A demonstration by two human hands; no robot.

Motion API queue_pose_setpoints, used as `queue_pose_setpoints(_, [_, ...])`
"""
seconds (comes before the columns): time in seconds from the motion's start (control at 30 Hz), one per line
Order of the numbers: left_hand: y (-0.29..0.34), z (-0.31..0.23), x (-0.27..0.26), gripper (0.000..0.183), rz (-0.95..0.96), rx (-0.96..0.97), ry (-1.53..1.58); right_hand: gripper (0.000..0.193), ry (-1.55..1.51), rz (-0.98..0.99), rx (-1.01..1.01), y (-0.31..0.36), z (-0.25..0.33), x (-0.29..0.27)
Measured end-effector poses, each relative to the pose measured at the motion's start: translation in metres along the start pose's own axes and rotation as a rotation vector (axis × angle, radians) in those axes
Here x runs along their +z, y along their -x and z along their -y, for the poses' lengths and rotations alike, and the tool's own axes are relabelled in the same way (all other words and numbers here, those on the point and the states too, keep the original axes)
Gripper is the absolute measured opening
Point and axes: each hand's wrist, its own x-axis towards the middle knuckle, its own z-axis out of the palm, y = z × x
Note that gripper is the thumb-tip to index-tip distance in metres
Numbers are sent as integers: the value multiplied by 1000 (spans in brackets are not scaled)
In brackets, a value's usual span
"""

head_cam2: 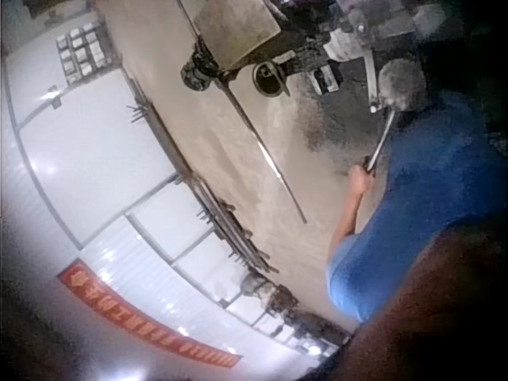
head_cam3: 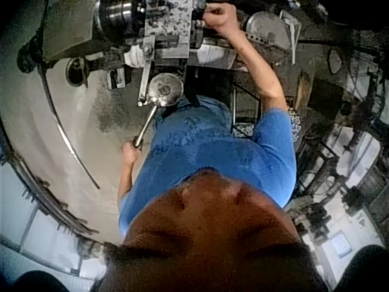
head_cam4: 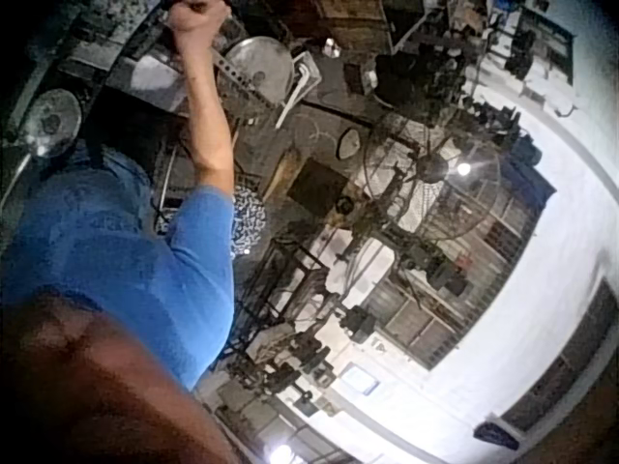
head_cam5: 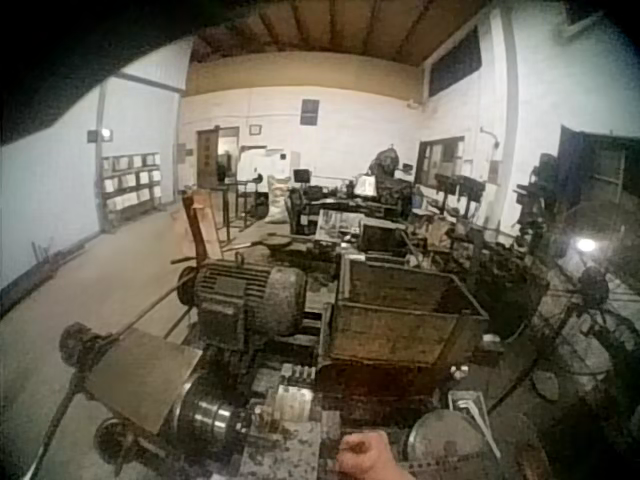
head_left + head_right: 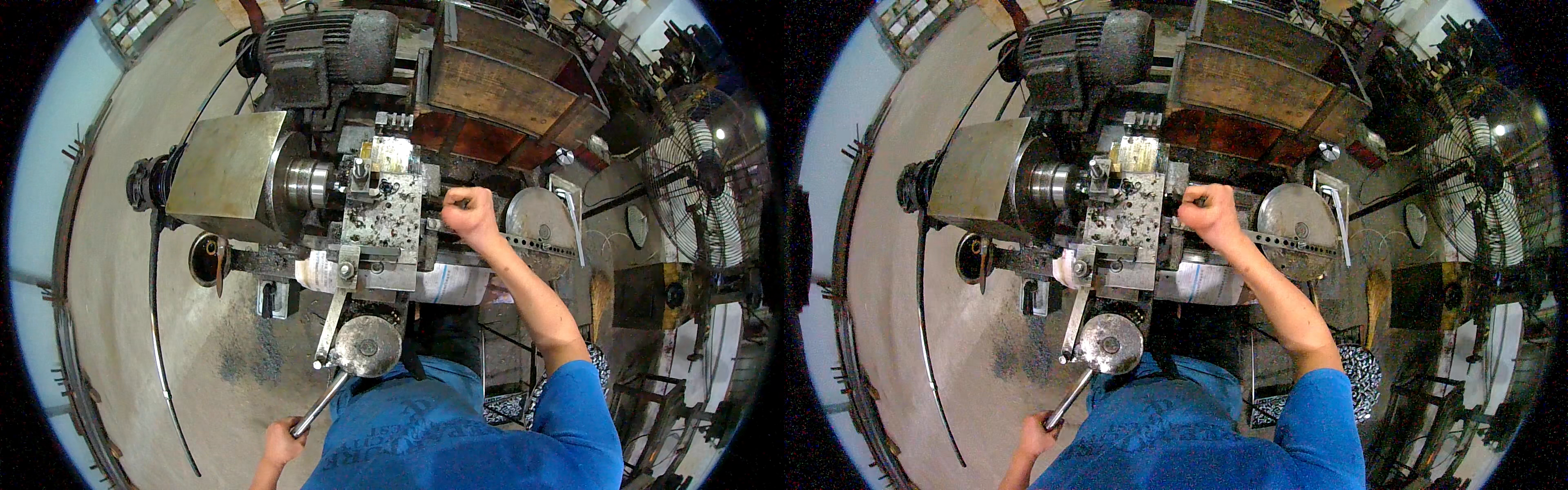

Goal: The person operates a lathe by pulling a long lever to advance a workpiece, then uses both hands to pick up, turn over, and place metal components into a collection tray.

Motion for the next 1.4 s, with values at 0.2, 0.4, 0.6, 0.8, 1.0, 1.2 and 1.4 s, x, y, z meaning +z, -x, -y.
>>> queue_pose_setpoints(0.2, [-1, 1, 0, 23, 6, 5, -12, 13, 41, 39, 56, -9, 2, -1])
queue_pose_setpoints(0.4, [-1, 9, 5, 24, -19, 53, -18, 14, 81, 38, 89, -11, 21, -9])
queue_pose_setpoints(0.6, [-2, 10, 6, 22, -8, 57, -19, 15, 100, 43, 88, -9, 9, -10])
queue_pose_setpoints(0.8, [-3, 13, 9, 20, -22, 69, -18, 15, 89, 39, 95, -11, 13, -6])
queue_pose_setpoints(1.0, [-1, 19, 12, 17, -17, 69, -8, 17, -33, 76, 191, -23, 9, -8])
queue_pose_setpoints(1.2, [-1, 11, 5, 18, -4, 22, -13, 26, -138, 162, 457, -53, 2, -21])
queue_pose_setpoints(1.4, [-1, 20, 5, 23, 48, -68, -51, 24, -286, 123, 441, -63, 2, -21])
